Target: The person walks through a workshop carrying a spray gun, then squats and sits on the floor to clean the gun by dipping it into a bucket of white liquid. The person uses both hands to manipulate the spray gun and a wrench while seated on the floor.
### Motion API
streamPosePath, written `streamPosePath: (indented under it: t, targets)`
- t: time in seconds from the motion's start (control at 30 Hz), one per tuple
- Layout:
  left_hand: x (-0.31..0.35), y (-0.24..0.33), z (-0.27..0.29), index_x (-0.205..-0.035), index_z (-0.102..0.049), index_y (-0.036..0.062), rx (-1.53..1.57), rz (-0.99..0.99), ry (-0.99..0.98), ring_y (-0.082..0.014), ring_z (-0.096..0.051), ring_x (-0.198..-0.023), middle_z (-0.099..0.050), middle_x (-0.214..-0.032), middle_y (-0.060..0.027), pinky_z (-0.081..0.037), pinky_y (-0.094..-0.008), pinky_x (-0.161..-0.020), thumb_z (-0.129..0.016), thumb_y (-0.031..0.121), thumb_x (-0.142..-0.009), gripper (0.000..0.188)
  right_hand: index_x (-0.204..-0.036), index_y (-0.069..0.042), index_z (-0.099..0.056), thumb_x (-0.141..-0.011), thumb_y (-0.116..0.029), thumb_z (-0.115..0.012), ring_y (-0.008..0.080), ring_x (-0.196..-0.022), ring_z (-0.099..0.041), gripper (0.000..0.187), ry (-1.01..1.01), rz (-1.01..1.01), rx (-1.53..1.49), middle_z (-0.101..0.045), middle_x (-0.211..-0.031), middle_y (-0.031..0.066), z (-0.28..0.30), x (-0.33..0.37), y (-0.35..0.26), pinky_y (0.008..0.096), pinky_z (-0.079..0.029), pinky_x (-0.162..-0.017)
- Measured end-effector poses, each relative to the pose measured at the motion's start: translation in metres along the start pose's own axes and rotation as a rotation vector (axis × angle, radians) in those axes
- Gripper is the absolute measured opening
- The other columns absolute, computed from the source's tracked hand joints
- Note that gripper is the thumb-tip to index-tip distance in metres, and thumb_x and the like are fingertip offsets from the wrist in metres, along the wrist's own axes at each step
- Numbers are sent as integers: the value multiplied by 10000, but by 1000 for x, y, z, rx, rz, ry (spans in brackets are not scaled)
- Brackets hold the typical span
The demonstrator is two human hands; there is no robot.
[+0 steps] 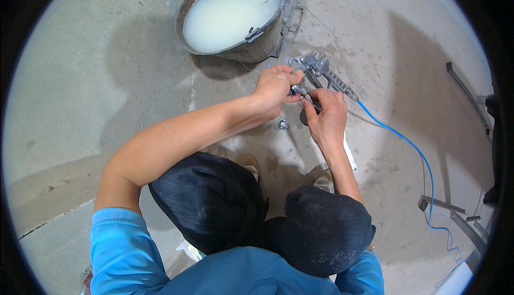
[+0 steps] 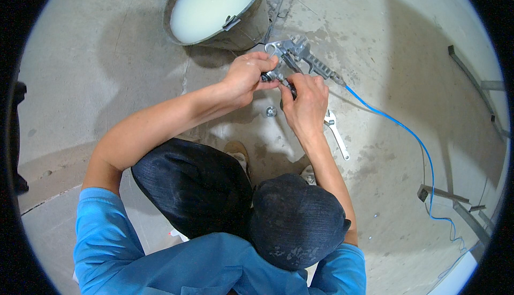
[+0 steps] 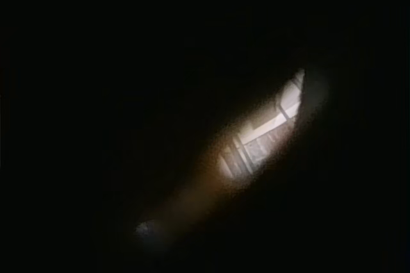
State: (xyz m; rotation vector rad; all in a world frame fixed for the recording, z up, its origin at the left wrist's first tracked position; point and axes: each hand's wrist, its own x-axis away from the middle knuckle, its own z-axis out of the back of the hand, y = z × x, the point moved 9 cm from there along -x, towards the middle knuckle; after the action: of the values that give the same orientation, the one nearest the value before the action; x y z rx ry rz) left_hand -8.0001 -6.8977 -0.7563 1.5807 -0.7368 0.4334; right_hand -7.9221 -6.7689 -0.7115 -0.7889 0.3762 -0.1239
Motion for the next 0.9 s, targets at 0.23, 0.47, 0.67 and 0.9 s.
streamPosePath:
  t: [0.23,0.47,0.67,0.9]
  targets:
    - [-1,-2,1,-1026,-620,35,-3,29,-7,-165,-632,-845,-641,-959,-57,-594,-364,-793,-649,132,-977,112,-921,-61,-688,-823,-178,-754,300,-905,-563,166,-11,0,-2,-667,-892,90,-1,-1,0,418,-407,-822]
    - [-2,0,-1,-1017,-628,47,-14,-4,-31,-155,-626,-842,-642,-956,-45,-591,-366,-777,-647,129,-977,94,-966,-48,-708,-841,-202,-742,302,-912,-565,201,-18,7,-13,-668,-897,96,-2,-1,1,425,-409,-832]
    - [-1,0,0,-1010,-618,52,-30,-3,-29,-148,-621,-848,-637,-948,-38,-592,-369,-778,-648,119,-974,82,-1009,-38,-718,-884,-197,-704,311,-913,-568,202,-76,19,9,-678,-915,112,-7,1,1,428,-411,-850]
    - [-1,-3,1,-1033,-618,52,-42,12,5,-146,-623,-859,-650,-961,-38,-587,-361,-772,-649,128,-973,102,-1010,-11,-656,-866,-172,-722,332,-885,-562,226,-90,-84,-113,-638,-880,147,-10,0,5,441,-444,-822]
